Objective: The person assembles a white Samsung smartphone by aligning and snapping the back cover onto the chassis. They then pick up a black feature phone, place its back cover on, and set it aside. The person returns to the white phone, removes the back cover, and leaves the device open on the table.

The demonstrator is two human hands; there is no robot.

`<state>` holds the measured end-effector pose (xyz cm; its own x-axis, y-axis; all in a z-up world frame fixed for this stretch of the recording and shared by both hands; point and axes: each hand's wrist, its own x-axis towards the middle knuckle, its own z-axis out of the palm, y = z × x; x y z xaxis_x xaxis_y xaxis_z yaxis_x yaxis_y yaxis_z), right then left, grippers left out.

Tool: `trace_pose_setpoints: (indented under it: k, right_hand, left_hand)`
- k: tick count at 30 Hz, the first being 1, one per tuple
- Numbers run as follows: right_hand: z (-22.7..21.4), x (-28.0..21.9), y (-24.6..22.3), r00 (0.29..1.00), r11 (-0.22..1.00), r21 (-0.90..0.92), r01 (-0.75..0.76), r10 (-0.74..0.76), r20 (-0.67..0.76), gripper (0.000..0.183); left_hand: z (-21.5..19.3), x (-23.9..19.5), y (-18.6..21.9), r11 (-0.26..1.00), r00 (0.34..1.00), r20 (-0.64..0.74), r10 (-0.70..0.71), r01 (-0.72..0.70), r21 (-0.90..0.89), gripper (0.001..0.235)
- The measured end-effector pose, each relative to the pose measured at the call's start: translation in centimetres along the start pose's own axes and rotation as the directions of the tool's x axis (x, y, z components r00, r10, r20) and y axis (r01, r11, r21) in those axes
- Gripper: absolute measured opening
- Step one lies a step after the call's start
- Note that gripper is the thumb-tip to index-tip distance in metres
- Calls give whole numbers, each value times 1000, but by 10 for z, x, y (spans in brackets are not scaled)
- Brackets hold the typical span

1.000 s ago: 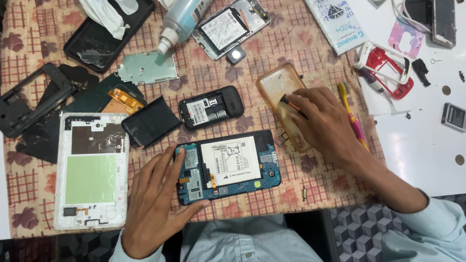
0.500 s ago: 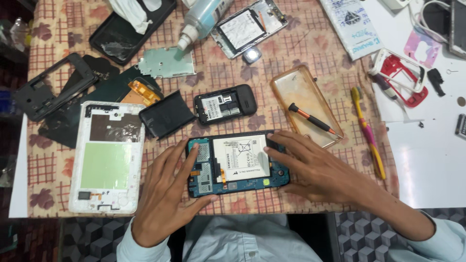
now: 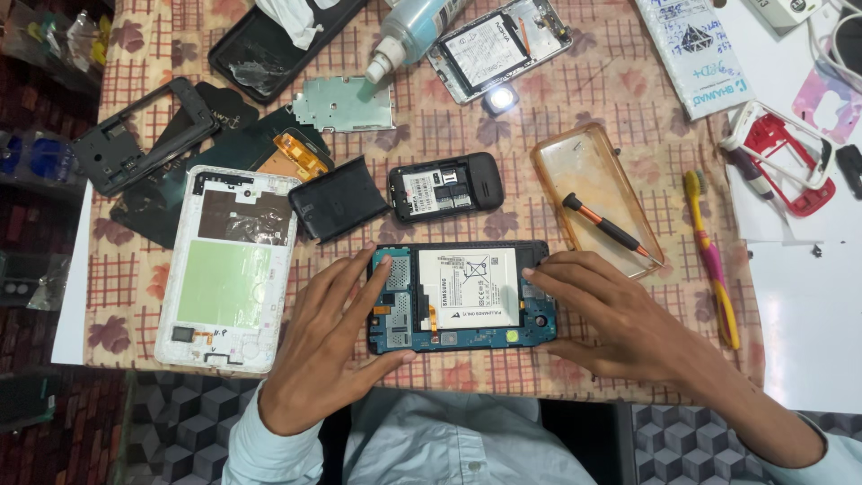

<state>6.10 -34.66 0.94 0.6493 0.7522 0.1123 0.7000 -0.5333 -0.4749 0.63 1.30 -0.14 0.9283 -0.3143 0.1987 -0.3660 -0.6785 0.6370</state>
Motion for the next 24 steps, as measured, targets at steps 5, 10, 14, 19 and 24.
trace_pose_setpoints:
  k: [5,10,14,19,24]
  right_hand:
    - [-1,3,1,993,997,39,72,-68,-95,80]
    - [-9,1,-7,983,993,80,85,-70,-168,76]
    - [-12,5,-15,974,986,132,104,-74,-215,75]
    - [-24,9,-25,971,985,132,113,-81,-226,68]
    - [-33,14,-33,969,981,145,125,-90,-232,68]
  left_hand:
    - [-4,1,1,1000,1000,-1,25,-25,-13,104]
    - [-11,3,3,996,996,48,76,-74,-41,106]
    - [-17,6,3,993,991,90,95,-89,-73,106]
    - [-25,13,2,987,983,112,147,-138,-83,106]
    - [-32,21,2,980,979,128,158,-139,-142,111]
